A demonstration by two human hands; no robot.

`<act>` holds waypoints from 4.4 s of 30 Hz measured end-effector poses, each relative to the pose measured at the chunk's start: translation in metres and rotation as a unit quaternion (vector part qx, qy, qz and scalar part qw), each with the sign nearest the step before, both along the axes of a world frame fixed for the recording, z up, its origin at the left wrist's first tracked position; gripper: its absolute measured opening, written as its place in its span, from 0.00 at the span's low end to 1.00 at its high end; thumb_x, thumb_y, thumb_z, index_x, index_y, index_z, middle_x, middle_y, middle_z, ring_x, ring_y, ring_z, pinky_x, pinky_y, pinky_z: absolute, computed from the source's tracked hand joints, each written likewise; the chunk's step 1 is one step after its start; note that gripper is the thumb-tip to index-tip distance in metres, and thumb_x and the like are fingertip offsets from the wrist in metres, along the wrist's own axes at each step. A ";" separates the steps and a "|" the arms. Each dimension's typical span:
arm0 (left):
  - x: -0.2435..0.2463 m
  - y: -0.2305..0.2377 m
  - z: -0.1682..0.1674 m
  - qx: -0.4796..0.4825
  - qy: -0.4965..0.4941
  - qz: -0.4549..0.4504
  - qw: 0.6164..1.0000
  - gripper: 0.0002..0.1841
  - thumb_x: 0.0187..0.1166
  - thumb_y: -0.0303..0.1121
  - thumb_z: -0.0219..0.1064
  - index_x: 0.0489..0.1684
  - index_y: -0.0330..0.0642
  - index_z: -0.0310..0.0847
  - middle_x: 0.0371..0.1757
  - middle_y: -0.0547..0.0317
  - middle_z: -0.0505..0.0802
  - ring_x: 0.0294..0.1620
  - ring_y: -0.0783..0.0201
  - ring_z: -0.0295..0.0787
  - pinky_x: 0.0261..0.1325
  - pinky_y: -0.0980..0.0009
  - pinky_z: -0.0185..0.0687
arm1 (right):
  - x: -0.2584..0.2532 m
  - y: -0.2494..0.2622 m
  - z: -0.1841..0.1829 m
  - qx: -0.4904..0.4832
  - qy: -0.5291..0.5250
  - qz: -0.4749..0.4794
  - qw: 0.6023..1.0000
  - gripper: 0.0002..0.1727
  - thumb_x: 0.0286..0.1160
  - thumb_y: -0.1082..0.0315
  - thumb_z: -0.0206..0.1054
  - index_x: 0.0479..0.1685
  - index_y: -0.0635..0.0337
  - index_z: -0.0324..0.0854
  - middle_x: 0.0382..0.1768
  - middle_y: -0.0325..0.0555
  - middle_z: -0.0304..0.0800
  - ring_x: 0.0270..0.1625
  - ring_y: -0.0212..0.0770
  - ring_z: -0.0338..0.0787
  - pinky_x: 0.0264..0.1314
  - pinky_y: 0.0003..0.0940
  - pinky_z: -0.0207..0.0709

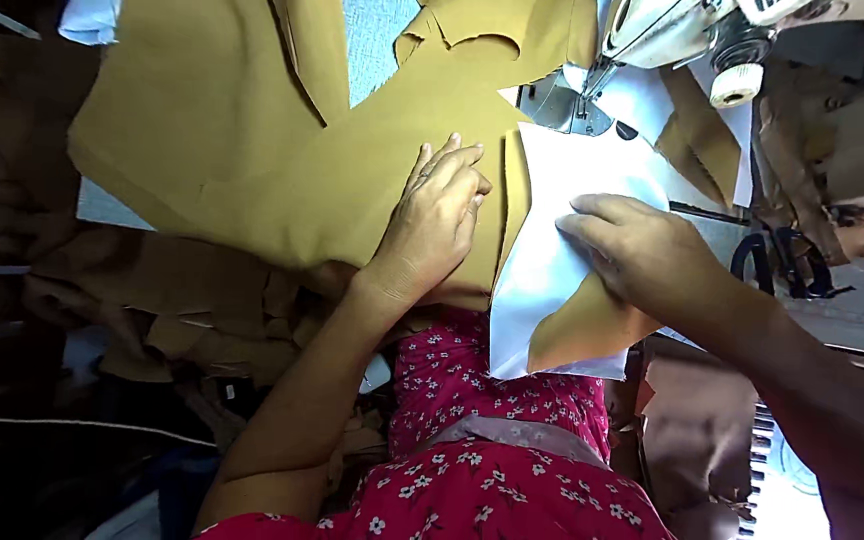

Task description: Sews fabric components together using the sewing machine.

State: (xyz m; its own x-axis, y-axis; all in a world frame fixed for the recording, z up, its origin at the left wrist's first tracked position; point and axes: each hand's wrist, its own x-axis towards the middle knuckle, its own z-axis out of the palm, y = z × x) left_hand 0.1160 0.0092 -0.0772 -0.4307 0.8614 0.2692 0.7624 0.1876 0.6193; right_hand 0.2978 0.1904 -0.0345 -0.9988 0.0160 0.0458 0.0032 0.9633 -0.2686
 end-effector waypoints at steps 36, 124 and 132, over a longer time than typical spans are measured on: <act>0.079 0.023 0.026 -0.071 0.049 0.077 0.993 0.18 0.85 0.32 0.62 0.64 0.30 0.86 0.49 0.39 0.86 0.47 0.44 0.85 0.44 0.56 0.82 | -0.065 0.081 -0.014 -0.069 0.075 0.260 0.960 0.17 0.77 0.81 0.57 0.50 0.65 0.93 0.48 0.60 0.93 0.53 0.59 0.90 0.59 0.44 0.82; 0.039 0.051 0.001 -0.153 0.094 0.012 0.984 0.27 0.92 0.35 0.44 0.86 0.31 0.65 0.91 0.37 0.65 0.93 0.40 0.54 0.92 0.40 0.40 | -0.020 -0.046 -0.025 -0.241 0.181 -0.352 0.886 0.16 0.78 0.74 0.65 0.61 0.62 0.70 0.34 0.43 0.84 0.23 0.28 0.80 0.24 0.19 0.72; 0.042 0.040 0.002 -0.057 0.047 0.035 0.997 0.25 0.84 0.25 0.53 0.82 0.38 0.74 0.85 0.45 0.76 0.91 0.41 0.61 0.91 0.43 0.49 | -0.041 -0.057 -0.021 -0.217 0.158 -0.402 0.875 0.21 0.77 0.71 0.69 0.65 0.60 0.69 0.26 0.41 0.83 0.19 0.41 0.76 0.17 0.36 0.66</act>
